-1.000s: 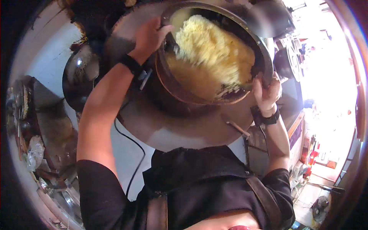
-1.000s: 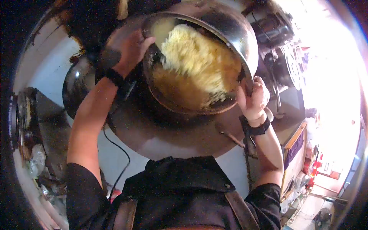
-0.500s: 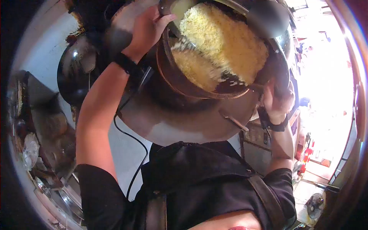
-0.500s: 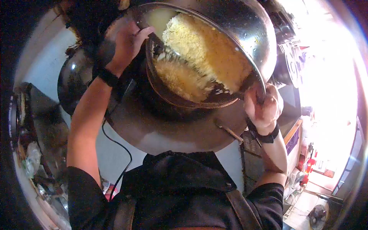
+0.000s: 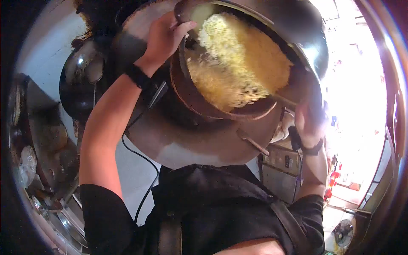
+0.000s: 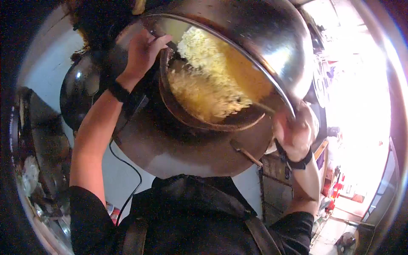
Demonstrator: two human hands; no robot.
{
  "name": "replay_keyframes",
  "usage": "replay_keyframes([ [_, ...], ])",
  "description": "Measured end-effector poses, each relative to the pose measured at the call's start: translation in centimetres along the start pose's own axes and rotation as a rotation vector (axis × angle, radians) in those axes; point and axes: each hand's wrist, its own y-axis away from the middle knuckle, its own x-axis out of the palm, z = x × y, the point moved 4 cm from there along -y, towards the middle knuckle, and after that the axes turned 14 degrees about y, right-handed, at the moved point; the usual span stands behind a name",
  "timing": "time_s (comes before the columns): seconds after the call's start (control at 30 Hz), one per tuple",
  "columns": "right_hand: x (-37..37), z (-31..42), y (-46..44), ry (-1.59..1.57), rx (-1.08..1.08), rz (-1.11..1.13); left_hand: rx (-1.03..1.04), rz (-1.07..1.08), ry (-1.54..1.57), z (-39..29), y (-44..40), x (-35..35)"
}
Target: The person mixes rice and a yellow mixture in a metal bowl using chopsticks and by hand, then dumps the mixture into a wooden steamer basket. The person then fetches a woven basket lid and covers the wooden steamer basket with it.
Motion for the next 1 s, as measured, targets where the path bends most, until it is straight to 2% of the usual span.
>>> replay_keyframes([
  [0.03, -0.8, 0.3, 0.5, 0.006, 0.005, 0.011, -0.008, 0.006, 0.009, 0.5, 0.7, 0.3],
  [0.1, -1.0, 1.0, -0.7, 0.132, -0.089, -0.07, 0.165, -0.016, 0.005, 0.9, 0.1, -0.6],
  [0.13, -1.5, 1.4, -1.1, 0.056, -0.169, -0.159, 0.168, -0.021, 0.0, 1.1, -0.2, -0.7],
  [0.2, -1.0, 0.9, -0.4, 0.089, -0.118, 0.017, -0.042, -0.038, 0.013, 2.7, 0.7, -0.1],
  [0.27, -0.6, 0.6, -0.9, 0.097, -0.137, -0.053, -0.023, -0.049, 0.034, 3.1, -0.2, -0.5],
  [0.33, -1.4, 0.5, -0.5, 0.091, -0.051, -0.092, 0.024, -0.056, 0.193, 1.1, 1.1, 0.4],
  [0.43, -1.8, 0.0, 0.0, 0.151, -0.009, -0.068, -0.044, -0.081, 0.14, 0.7, 0.9, 0.4],
  [0.53, -3.3, 0.4, -0.7, 0.151, 0.042, -0.05, -0.013, -0.03, 0.227, 0.2, 0.7, -0.1],
  [0.6, -4.1, 1.1, -1.0, 0.147, -0.155, -0.085, -0.009, 0.0, 0.309, 0.0, 0.4, 0.2],
  [0.63, -3.5, 0.3, 0.6, 0.227, -0.202, -0.183, 0.028, -0.02, 0.368, -0.3, 0.4, 0.5],
  [0.67, -2.8, -1.2, 1.4, 0.231, -0.16, 0.051, 0.06, -0.041, 0.428, -0.6, 0.8, 0.7],
  [0.7, -1.9, -2.0, 3.1, 0.269, -0.23, -0.055, 0.053, -0.032, 0.433, -0.3, 1.5, 0.7],
  [0.73, -1.1, -1.8, 3.1, 0.304, -0.309, -0.184, 0.063, -0.011, 0.248, -0.1, 1.8, 0.3],
  [0.77, -1.6, -1.9, 3.3, 0.233, -0.156, -0.012, 0.084, -0.001, 0.054, 0.1, 1.3, -0.4],
  [0.8, -1.9, -1.5, 3.7, 0.195, -0.192, -0.168, 0.098, -0.006, 0.039, -0.3, 0.9, -0.6],
  [0.87, -1.7, -1.9, 3.6, 0.082, -0.165, -0.036, 0.236, -0.028, 0.17, -1.1, 2.1, 0.2],
  [0.93, -2.9, -0.9, 3.2, 0.107, -0.155, -0.056, 0.188, -0.001, 0.173, -1.5, 2.5, 0.7],
  [1.0, -3.0, 0.0, 1.0, 0.09, -0.167, -0.224, 0.14, 0.007, 0.161, -2.1, 0.9, 0.4],
])
